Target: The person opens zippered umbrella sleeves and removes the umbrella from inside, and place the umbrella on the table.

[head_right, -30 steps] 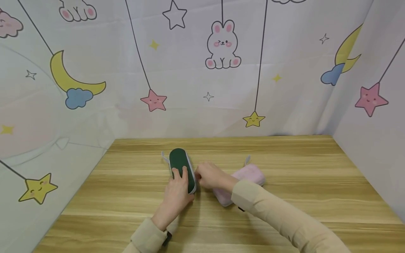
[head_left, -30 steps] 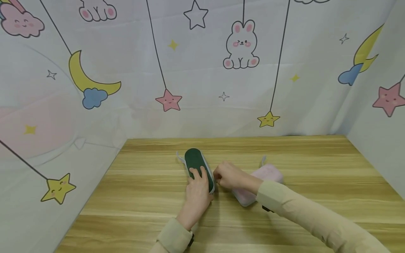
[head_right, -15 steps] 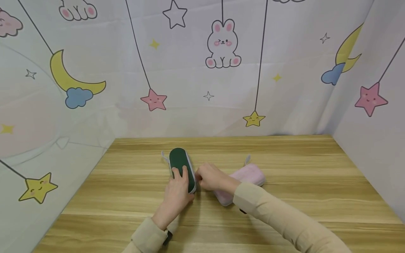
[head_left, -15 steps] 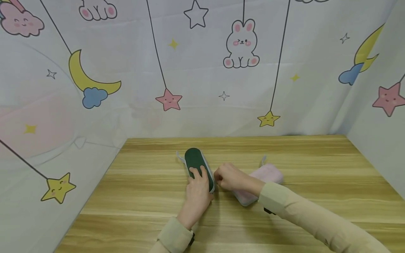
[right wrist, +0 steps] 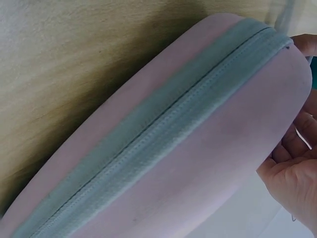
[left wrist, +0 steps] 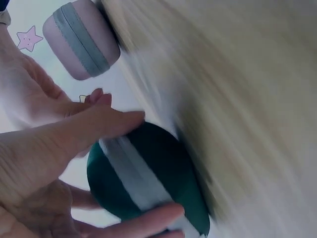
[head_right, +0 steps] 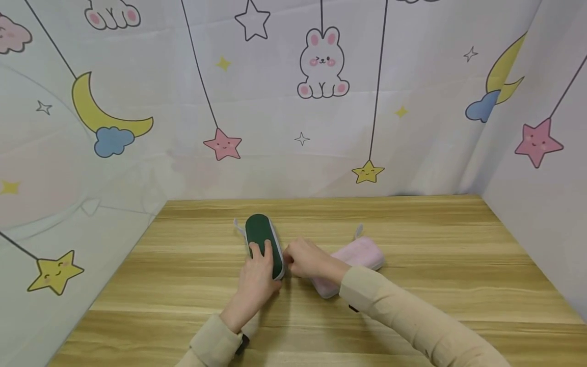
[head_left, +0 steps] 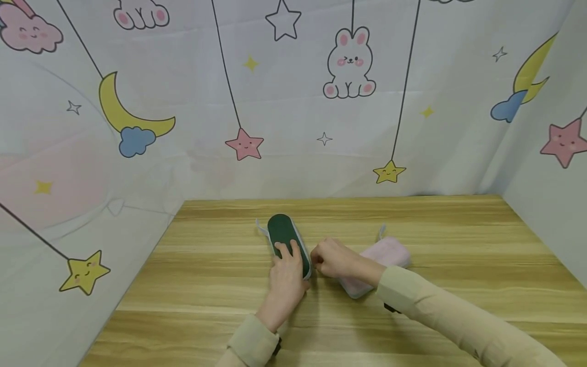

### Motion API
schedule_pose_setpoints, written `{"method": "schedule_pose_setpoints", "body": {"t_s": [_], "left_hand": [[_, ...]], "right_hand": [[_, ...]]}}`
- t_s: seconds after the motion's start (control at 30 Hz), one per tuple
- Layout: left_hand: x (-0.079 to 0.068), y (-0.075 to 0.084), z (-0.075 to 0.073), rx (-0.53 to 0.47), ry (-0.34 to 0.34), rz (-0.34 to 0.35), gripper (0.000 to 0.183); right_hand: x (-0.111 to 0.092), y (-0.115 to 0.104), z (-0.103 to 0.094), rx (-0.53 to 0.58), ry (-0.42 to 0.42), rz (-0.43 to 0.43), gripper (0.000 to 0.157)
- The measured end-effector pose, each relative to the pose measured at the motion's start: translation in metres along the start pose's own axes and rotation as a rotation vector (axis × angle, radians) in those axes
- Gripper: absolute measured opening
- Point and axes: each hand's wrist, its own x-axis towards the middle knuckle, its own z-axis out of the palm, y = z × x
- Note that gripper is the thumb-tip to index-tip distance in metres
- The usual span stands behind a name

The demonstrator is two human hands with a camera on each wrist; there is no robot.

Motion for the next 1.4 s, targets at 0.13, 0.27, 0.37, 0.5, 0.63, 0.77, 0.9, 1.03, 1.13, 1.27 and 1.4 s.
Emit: {"method": "schedule_pose_setpoints", "body": {"t_s": [0.13,0.27,0.37,0.5,0.63,0.77,0.9,1.03,1.13,1.27,1.4], "left_hand": [[0.001,-0.014,-0.009,-0.13,-0.056,0.074,0.093],[0.011,-0.034,-0.027,-0.177,-0.191,0.181,0.074],[0.024,-0.048,-0.038,-0.131,-0.301,0.252,0.051],[0.043,-0.063,-0.043,-0.04,-0.341,0.386,0.042],[0.061,-0.074,-0.039,0.082,-0.282,0.541,0.056],[0.076,-0.08,-0.033,0.168,-0.248,0.629,0.072],[0.086,-0.078,-0.031,0.244,-0.25,0.669,0.076],[0.092,-0.072,-0.03,0.305,-0.296,0.66,0.075],[0.097,-0.066,-0.03,0.325,-0.334,0.66,0.072],[0.1,-0.063,-0.03,0.367,-0.368,0.655,0.068],[0.1,-0.064,-0.03,0.39,-0.374,0.643,0.065]], "right_hand": [[-0.002,0.001,0.0,0.017,-0.019,0.02,0.012],[-0.003,0.002,0.0,0.032,-0.019,0.01,0.011],[-0.003,0.005,0.0,0.031,-0.005,0.005,0.011],[-0.004,0.006,0.0,0.022,0.002,0.014,0.01],[-0.003,0.006,0.002,0.013,0.001,0.051,0.009],[-0.003,0.006,0.004,0.021,-0.003,0.092,0.009],[-0.003,0.005,0.005,0.021,0.003,0.111,0.009],[-0.004,0.005,0.006,0.027,0.006,0.111,0.01],[-0.003,0.005,0.005,0.021,0.004,0.108,0.011],[-0.002,0.005,0.005,-0.036,0.021,0.067,0.012],[-0.002,0.006,0.005,-0.084,0.052,0.021,0.011]]}}
